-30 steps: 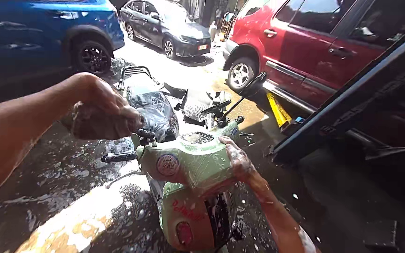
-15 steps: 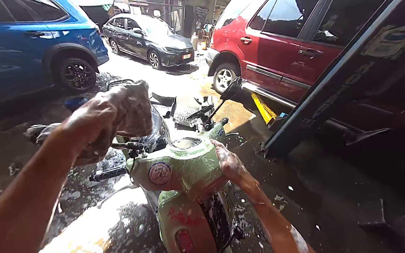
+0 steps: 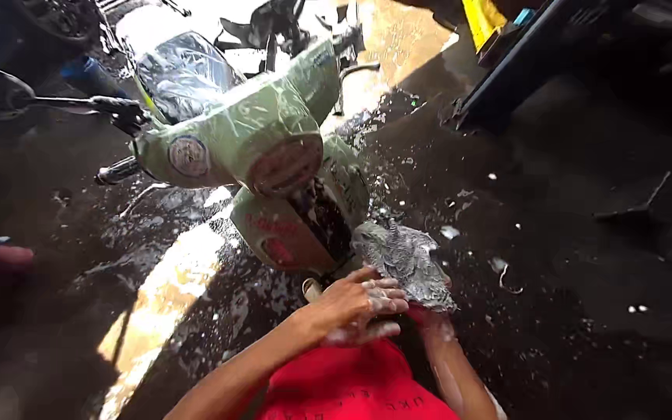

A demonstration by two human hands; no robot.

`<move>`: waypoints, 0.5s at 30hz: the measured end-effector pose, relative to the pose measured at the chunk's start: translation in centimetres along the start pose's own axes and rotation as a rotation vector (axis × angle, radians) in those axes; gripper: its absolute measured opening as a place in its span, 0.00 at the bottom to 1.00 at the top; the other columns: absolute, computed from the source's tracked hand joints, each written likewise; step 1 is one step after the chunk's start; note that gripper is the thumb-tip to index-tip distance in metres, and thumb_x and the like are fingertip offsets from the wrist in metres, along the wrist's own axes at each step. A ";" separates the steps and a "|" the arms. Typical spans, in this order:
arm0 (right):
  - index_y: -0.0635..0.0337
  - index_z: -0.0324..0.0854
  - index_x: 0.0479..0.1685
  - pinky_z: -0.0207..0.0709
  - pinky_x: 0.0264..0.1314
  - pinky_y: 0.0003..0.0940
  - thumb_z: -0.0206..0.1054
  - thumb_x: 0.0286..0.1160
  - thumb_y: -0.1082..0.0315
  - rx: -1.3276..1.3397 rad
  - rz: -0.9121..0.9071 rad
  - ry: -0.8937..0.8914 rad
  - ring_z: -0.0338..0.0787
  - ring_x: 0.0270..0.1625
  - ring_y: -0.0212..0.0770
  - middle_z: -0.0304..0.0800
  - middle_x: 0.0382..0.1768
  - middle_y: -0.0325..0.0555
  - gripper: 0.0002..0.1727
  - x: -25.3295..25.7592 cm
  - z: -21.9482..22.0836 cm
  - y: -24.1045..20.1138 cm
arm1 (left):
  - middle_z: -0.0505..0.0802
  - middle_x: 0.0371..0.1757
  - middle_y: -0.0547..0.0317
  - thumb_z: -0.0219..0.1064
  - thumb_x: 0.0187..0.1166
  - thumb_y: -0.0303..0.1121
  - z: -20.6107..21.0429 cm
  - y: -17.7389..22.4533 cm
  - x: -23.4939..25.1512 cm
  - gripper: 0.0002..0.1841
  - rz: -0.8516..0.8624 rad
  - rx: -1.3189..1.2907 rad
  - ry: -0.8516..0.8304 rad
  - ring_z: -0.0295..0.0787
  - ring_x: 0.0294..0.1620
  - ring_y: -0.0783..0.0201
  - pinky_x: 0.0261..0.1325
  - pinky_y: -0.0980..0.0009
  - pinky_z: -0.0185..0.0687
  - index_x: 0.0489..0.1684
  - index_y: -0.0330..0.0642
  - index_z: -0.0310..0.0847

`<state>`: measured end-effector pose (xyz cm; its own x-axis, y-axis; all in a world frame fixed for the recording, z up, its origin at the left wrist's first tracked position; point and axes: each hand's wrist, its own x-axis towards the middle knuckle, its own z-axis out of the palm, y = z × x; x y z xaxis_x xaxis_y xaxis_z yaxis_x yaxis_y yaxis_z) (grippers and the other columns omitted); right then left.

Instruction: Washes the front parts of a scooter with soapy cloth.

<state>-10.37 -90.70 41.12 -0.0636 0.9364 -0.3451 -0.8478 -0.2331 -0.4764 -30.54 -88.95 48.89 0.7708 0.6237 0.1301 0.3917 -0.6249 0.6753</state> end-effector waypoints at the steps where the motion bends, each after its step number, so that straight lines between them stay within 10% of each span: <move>1: 0.51 0.87 0.49 0.90 0.52 0.41 0.54 0.82 0.48 -0.005 0.006 0.040 0.95 0.48 0.37 0.96 0.43 0.41 0.21 0.1 -1.2 -0.6 | 0.90 0.72 0.52 0.66 0.83 0.39 0.5 -0.6 -1.5 0.18 -0.141 0.011 0.071 0.78 0.82 0.52 0.90 0.45 0.56 0.65 0.43 0.89; 3: 0.50 0.82 0.40 0.89 0.44 0.26 0.37 0.85 0.65 -0.315 -0.065 0.197 0.93 0.38 0.24 0.95 0.33 0.31 0.22 -0.8 -1.6 -0.8 | 0.89 0.72 0.47 0.61 0.84 0.35 -0.3 -3.6 -5.1 0.18 -0.510 0.133 0.252 0.79 0.80 0.48 0.87 0.43 0.63 0.64 0.38 0.88; 7: 0.77 0.84 0.48 0.84 0.51 0.28 0.57 0.83 0.69 -1.132 -0.148 -0.004 0.88 0.38 0.27 0.90 0.35 0.46 0.16 -0.2 0.7 3.0 | 0.61 0.88 0.21 0.46 0.93 0.42 -5.6 -10.9 -8.3 0.30 -1.099 0.391 0.275 0.56 0.87 0.22 0.81 0.25 0.53 0.89 0.32 0.58; 11: 0.62 0.91 0.51 0.82 0.59 0.59 0.62 0.82 0.63 -1.591 -0.446 -0.435 0.93 0.55 0.55 0.94 0.47 0.57 0.15 9.1 5.2 11.1 | 0.79 0.73 0.20 0.46 0.94 0.39 -7.7 -15.0 -6.9 0.25 -0.973 0.546 0.138 0.75 0.74 0.21 0.70 0.26 0.69 0.76 0.25 0.70; 15: 0.64 0.86 0.64 0.74 0.72 0.65 0.67 0.79 0.55 -1.670 -0.502 -0.239 0.86 0.69 0.63 0.89 0.62 0.65 0.24 19.7 11.5 11.4 | 0.84 0.67 0.22 0.59 0.88 0.37 -9.2 -18.6 -4.7 0.22 -0.795 0.566 0.158 0.78 0.72 0.26 0.74 0.30 0.67 0.69 0.25 0.78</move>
<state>-27.29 -71.93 38.21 -0.1882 0.9743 0.1238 0.5799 0.2120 -0.7866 -46.05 -75.93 42.42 0.1193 0.9889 -0.0882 0.9806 -0.1035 0.1667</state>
